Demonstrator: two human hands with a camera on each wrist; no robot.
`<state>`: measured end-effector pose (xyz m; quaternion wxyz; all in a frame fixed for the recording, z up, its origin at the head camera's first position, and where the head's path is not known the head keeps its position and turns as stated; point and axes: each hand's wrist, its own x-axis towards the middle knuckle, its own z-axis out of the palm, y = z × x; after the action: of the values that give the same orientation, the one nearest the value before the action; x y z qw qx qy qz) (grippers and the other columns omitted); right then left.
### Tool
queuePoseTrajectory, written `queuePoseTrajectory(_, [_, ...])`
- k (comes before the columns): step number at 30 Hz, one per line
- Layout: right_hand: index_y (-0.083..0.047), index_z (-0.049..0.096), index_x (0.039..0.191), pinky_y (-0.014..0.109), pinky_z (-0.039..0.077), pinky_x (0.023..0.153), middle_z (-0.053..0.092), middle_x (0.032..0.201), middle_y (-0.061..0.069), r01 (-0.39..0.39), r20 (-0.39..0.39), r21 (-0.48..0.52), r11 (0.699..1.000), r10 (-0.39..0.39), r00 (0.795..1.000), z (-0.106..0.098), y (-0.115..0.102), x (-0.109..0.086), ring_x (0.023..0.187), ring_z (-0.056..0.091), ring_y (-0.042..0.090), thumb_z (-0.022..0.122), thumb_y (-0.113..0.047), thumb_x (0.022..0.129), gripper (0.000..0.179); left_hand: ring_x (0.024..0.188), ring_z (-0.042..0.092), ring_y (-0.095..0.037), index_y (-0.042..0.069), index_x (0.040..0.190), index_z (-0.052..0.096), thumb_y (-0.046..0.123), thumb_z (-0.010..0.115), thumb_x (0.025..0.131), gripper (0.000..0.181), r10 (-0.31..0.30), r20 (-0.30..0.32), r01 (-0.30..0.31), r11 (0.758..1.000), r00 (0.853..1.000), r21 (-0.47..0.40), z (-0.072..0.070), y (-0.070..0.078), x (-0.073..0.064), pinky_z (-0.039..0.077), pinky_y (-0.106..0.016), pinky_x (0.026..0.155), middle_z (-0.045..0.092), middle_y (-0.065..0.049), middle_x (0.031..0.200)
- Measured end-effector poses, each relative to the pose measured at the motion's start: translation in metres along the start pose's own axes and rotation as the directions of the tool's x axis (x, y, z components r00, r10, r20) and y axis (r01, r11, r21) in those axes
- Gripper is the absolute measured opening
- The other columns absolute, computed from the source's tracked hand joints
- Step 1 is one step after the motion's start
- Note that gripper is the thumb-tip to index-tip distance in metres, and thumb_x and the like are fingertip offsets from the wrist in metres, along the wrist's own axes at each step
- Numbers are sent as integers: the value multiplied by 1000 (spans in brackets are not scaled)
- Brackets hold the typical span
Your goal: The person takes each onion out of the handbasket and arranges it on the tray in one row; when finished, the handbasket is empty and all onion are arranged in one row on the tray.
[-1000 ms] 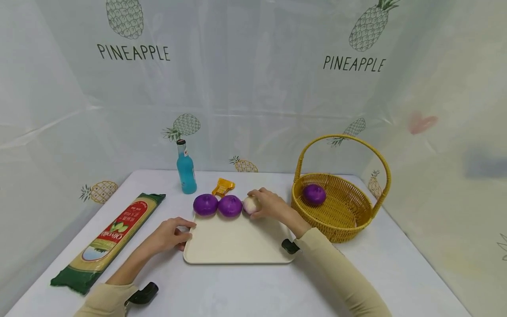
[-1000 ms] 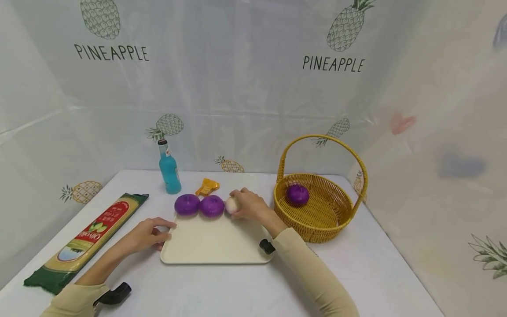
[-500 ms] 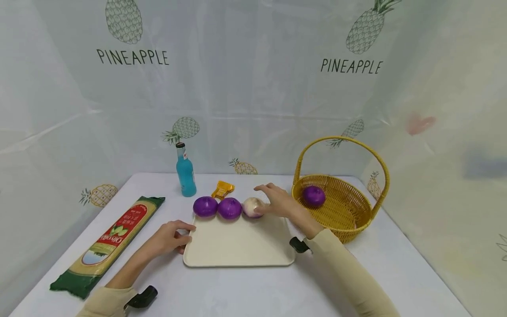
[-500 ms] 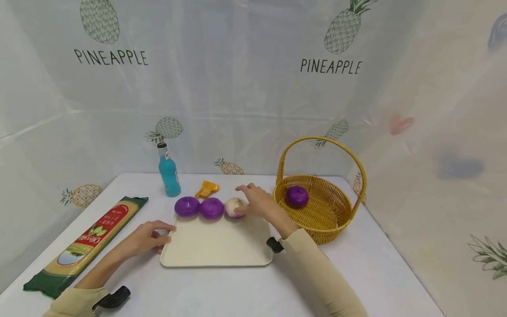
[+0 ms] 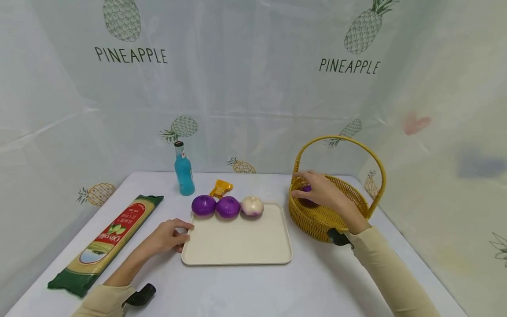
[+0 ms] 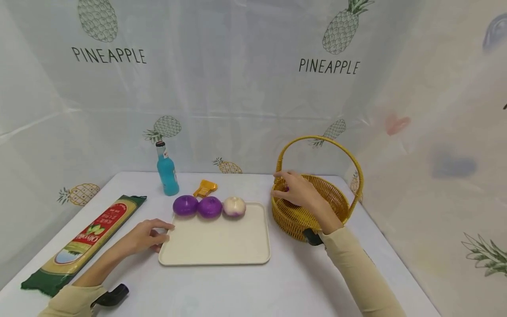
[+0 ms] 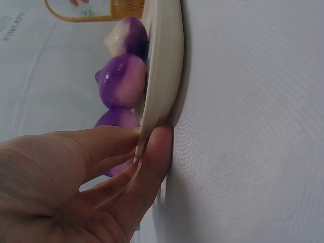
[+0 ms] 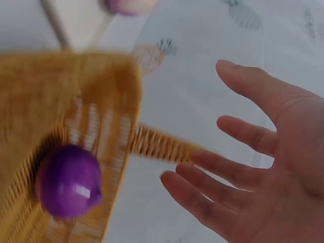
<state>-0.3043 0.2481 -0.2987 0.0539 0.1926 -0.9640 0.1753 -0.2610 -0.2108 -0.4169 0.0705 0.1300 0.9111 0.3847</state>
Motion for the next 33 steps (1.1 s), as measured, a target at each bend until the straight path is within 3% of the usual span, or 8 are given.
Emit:
queuePoseTrajectory(10, [-5,52,137,58,43,103,56,136,21,60,53,33,998,-62,997,-27,48,3,124,53,41,69,-36,91,58,62,59,-13,1,123,65,6,66,89,34,3,6,-3,1000,1000,1,-1,-1,3,51,-24,54,62,-19,120])
queuePoseTrajectory(20, [-3,45,143,57,46,100,53,137,30,-48,180,84,995,32,983,-19,88,12,125,52,46,67,-33,93,63,63,60,-14,2,123,66,7,67,89,34,-11,5,11,1000,1000,-19,1,-2,2,52,-25,55,62,-18,120])
queuePoseTrajectory(27, [-3,44,144,59,45,100,52,136,31,-36,227,69,997,19,974,-17,101,26,124,53,48,69,-33,91,66,63,59,-15,3,123,66,7,68,89,34,-11,-4,11,1000,1000,-8,2,-1,0,51,-25,54,63,-17,119])
queuePoseTrajectory(33, [2,36,148,53,53,91,45,139,37,-94,341,185,978,25,940,-7,109,33,122,52,48,67,-25,93,68,64,59,-14,1,123,66,6,67,89,34,-9,-3,9,1000,1000,-14,1,-1,1,52,-26,54,62,-18,119])
